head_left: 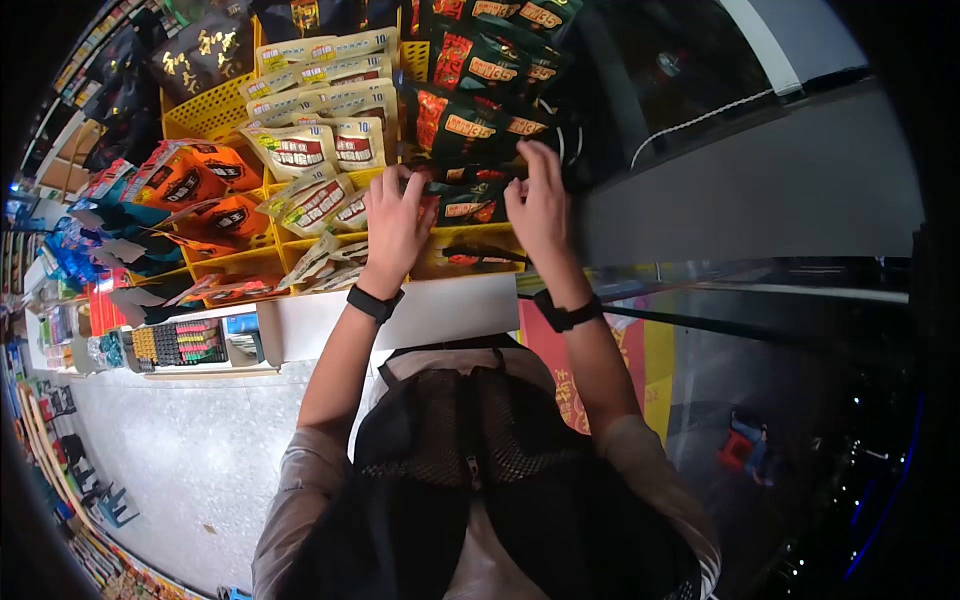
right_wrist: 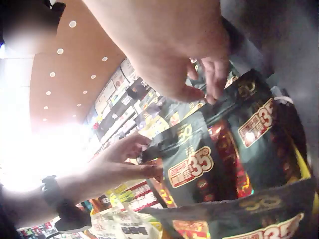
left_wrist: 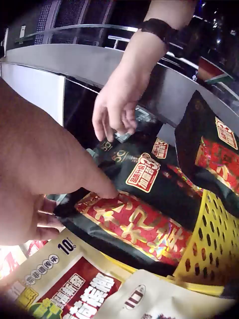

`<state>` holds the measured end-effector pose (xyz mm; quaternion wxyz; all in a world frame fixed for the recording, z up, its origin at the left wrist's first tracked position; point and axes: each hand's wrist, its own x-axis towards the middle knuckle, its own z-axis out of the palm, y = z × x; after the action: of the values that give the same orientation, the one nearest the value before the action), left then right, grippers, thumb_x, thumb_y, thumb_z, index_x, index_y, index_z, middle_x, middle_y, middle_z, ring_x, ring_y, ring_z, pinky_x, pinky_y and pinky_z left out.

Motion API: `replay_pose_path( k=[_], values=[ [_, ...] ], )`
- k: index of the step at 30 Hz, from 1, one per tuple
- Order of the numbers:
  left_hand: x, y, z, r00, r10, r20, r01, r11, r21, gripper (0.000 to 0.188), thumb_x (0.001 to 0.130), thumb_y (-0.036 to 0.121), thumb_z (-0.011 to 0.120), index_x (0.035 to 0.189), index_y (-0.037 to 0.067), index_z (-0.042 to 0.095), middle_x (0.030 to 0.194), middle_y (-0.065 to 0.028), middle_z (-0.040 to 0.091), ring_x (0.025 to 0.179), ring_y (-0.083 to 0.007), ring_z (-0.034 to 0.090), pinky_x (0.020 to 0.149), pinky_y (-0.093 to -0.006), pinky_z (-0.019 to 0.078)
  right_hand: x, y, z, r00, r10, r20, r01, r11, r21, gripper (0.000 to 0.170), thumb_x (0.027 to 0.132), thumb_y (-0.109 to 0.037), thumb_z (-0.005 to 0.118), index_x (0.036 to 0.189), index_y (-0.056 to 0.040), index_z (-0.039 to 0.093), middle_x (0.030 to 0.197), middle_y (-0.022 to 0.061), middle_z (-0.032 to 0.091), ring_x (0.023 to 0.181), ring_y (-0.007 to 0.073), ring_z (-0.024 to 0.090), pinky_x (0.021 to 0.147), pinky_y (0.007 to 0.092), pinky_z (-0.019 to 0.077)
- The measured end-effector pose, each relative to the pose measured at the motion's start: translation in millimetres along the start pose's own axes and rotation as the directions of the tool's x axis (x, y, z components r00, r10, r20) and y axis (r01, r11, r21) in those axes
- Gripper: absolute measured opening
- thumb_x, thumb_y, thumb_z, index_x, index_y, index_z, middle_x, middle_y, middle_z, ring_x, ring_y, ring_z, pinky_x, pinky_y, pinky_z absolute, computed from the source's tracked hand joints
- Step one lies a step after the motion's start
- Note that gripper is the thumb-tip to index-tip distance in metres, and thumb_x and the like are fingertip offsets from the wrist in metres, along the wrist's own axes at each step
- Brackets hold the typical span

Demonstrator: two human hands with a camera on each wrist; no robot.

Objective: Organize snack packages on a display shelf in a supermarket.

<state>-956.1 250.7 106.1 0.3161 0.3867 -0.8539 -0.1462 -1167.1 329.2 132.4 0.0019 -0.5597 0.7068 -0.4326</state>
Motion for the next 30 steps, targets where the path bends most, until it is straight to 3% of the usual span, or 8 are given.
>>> replay_pose_path(
  k=[5, 11, 13, 15, 17, 23, 26, 30],
  values=[
    [-1, -10, 8, 0.999, 0.012, 0.038, -0.01, 0.999, -0.053, 0.053, 0.083, 0.014, 0.084, 0.131, 0.009, 0.06, 0.127, -0.0167, 0.055, 0.119, -0.0397, 0.052, 0.099, -0.0522, 0.0445, 8, 34, 6, 0.946, 0.184, 0.267, -0.059, 0.907, -0.418, 0.028, 0.094, -0.001, 0.07, 0.121, -0.0047, 0.063, 0.116, 0.0207, 0.063, 0.098, 0.0459, 0.07, 0.082, 0.0522, 0.06],
    [-7, -13, 14, 0.997, 0.024, 0.076, -0.021, 0.999, -0.041, 0.06, 0.084, 0.016, 0.085, 0.137, 0.009, 0.058, 0.13, -0.0171, 0.055, 0.121, -0.041, 0.052, 0.102, -0.0519, 0.0438, 22, -27, -48, 0.996, 0.048, 0.078, -0.031, 0.979, -0.201, 0.012, 0.095, -0.002, 0.071, 0.103, -0.0073, 0.064, 0.102, 0.0145, 0.065, 0.091, 0.0447, 0.067, 0.073, 0.0514, 0.0546],
    [-7, -12, 14, 0.998, 0.031, 0.053, -0.027, 0.998, -0.059, 0.059, 0.083, 0.013, 0.084, 0.136, 0.008, 0.058, 0.13, -0.0173, 0.055, 0.12, -0.0406, 0.052, 0.101, -0.0516, 0.0441, 32, -61, -77, 0.999, -0.023, 0.028, 0.027, 0.982, -0.186, 0.007, 0.095, -0.004, 0.074, 0.101, -0.0038, 0.07, 0.091, 0.0133, 0.062, 0.074, 0.033, 0.064, 0.067, 0.0368, 0.0511],
    [-5, -11, 9, 0.999, 0.038, 0.027, -0.036, 0.997, -0.067, 0.058, 0.083, 0.011, 0.083, 0.136, 0.008, 0.058, 0.129, -0.0175, 0.055, 0.118, -0.0402, 0.053, 0.099, -0.0513, 0.0444, 35, -89, -104, 0.999, -0.013, -0.047, 0.005, 0.985, -0.173, 0.012, 0.093, -0.001, 0.074, 0.102, -0.0077, 0.072, 0.095, 0.0127, 0.064, 0.078, 0.0359, 0.068, 0.068, 0.0413, 0.0531],
    [-7, -8, 0, 0.997, 0.055, -0.056, -0.062, 0.99, -0.13, 0.061, 0.083, 0.011, 0.085, 0.138, 0.005, 0.057, 0.132, -0.0179, 0.054, 0.124, -0.0407, 0.051, 0.103, -0.0513, 0.0431, 33, -107, -127, 0.987, -0.076, -0.139, 0.058, 0.99, -0.13, 0.012, 0.092, 0.003, 0.073, 0.102, -0.0028, 0.075, 0.092, 0.0112, 0.063, 0.072, 0.0252, 0.067, 0.066, 0.0325, 0.0523],
    [-56, -8, -18, 0.971, 0.052, -0.234, -0.105, 0.969, -0.222, 0.029, 0.083, 0.004, 0.078, 0.103, 0.002, 0.056, 0.102, -0.0176, 0.062, 0.095, -0.0397, 0.064, 0.082, -0.0504, 0.0509, 8, -95, -136, 0.996, 0.043, -0.077, -0.031, 0.989, 0.146, 0.013, 0.09, 0.002, 0.077, 0.103, 0.0029, 0.075, 0.09, 0.0105, 0.064, 0.075, 0.0175, 0.067, 0.068, 0.0284, 0.0544],
    [-62, 20, -10, 0.979, -0.015, 0.203, 0.085, 0.937, -0.338, 0.022, 0.089, 0.013, 0.075, 0.105, 0.003, 0.065, 0.1, -0.0144, 0.066, 0.084, -0.0386, 0.07, 0.07, -0.0481, 0.0555, 1, -89, -135, 0.999, 0.039, -0.004, -0.038, 0.994, 0.101, 0.012, 0.09, 0.002, 0.077, 0.102, 0.001, 0.076, 0.088, 0.0106, 0.065, 0.073, 0.0199, 0.067, 0.067, 0.03, 0.0531],
    [-60, 5, 32, 0.889, 0.075, 0.451, 0.045, 0.967, -0.249, 0.027, 0.093, 0.014, 0.069, 0.119, 0.006, 0.067, 0.105, -0.0202, 0.073, 0.09, -0.0407, 0.073, 0.073, -0.0524, 0.0572, -4, -85, -133, 0.999, -0.007, 0.054, 0.009, 1.0, -0.024, 0.013, 0.09, 0.002, 0.077, 0.102, -0.0008, 0.076, 0.087, 0.0108, 0.065, 0.072, 0.0238, 0.067, 0.064, 0.0333, 0.0522]
  ],
)
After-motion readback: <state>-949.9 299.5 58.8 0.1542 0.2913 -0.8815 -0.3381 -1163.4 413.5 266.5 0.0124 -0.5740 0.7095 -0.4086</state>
